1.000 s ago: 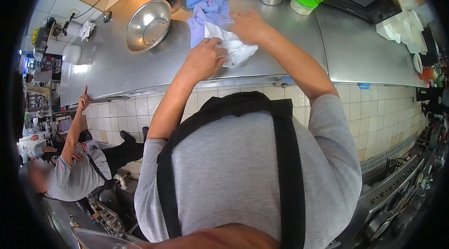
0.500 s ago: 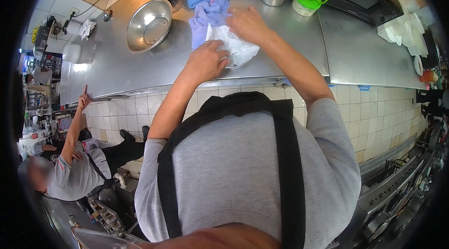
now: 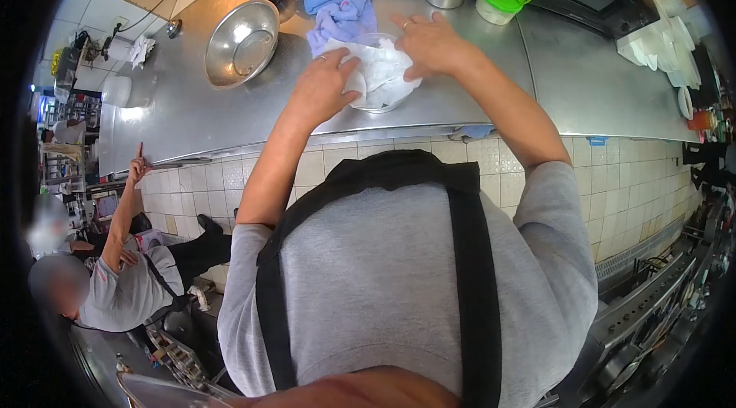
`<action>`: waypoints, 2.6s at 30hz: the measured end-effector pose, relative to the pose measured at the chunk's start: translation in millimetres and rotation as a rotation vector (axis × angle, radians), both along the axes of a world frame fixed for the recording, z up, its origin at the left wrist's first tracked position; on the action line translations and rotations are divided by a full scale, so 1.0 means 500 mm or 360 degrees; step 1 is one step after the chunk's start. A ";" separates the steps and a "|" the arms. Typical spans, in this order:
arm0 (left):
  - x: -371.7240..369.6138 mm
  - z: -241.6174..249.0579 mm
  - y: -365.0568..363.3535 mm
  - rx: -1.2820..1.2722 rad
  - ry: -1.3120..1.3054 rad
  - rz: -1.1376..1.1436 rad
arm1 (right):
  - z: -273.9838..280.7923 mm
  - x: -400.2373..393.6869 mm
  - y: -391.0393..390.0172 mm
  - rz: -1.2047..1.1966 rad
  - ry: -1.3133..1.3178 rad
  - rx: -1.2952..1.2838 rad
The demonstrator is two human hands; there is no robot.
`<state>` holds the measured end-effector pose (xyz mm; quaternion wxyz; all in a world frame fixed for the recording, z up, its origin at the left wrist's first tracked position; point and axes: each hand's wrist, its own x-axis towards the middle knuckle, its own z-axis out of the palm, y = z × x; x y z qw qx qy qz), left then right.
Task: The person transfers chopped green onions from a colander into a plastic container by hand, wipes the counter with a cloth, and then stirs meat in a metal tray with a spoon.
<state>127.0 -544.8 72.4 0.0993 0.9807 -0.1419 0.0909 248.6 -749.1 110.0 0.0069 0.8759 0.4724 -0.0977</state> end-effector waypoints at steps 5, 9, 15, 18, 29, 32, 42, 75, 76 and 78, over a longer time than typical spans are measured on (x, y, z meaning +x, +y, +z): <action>0.034 -0.022 -0.008 -0.0044 0.0292 -0.0139 | -0.039 -0.011 0.038 -0.0091 0.0033 -0.0244; 0.059 -0.031 -0.023 -0.0069 0.0563 -0.0093 | -0.049 -0.014 0.042 -0.0128 -0.0039 -0.0265; 0.054 -0.024 -0.036 -0.0093 0.0529 0.0007 | -0.009 -0.020 0.035 -0.0089 -0.0009 -0.0264; 0.060 -0.030 -0.042 -0.0092 0.0559 0.0033 | -0.031 -0.015 0.041 -0.0116 0.0030 -0.0335; 0.020 -0.009 0.079 -0.0772 0.0091 0.0296 | -0.097 0.032 -0.026 -0.0411 0.0306 0.0662; 0.103 -0.089 0.135 -0.0813 0.0130 0.0456 | -0.127 0.045 -0.044 -0.0729 0.0950 0.0766; 0.250 -0.238 0.152 -0.0441 -0.0127 0.0082 | -0.145 -0.025 -0.280 -0.1716 0.0220 0.1054; 0.444 -0.233 -0.043 -0.0539 -0.0512 0.0293 | -0.087 -0.256 -0.772 -0.2425 0.0254 0.1768; 0.451 -0.233 -0.053 -0.0366 -0.0553 0.0370 | -0.087 -0.252 -0.784 -0.2419 0.0262 0.1751; 0.431 -0.243 -0.107 -0.0341 -0.0483 0.0358 | -0.092 -0.252 -0.806 -0.2404 0.0256 0.1765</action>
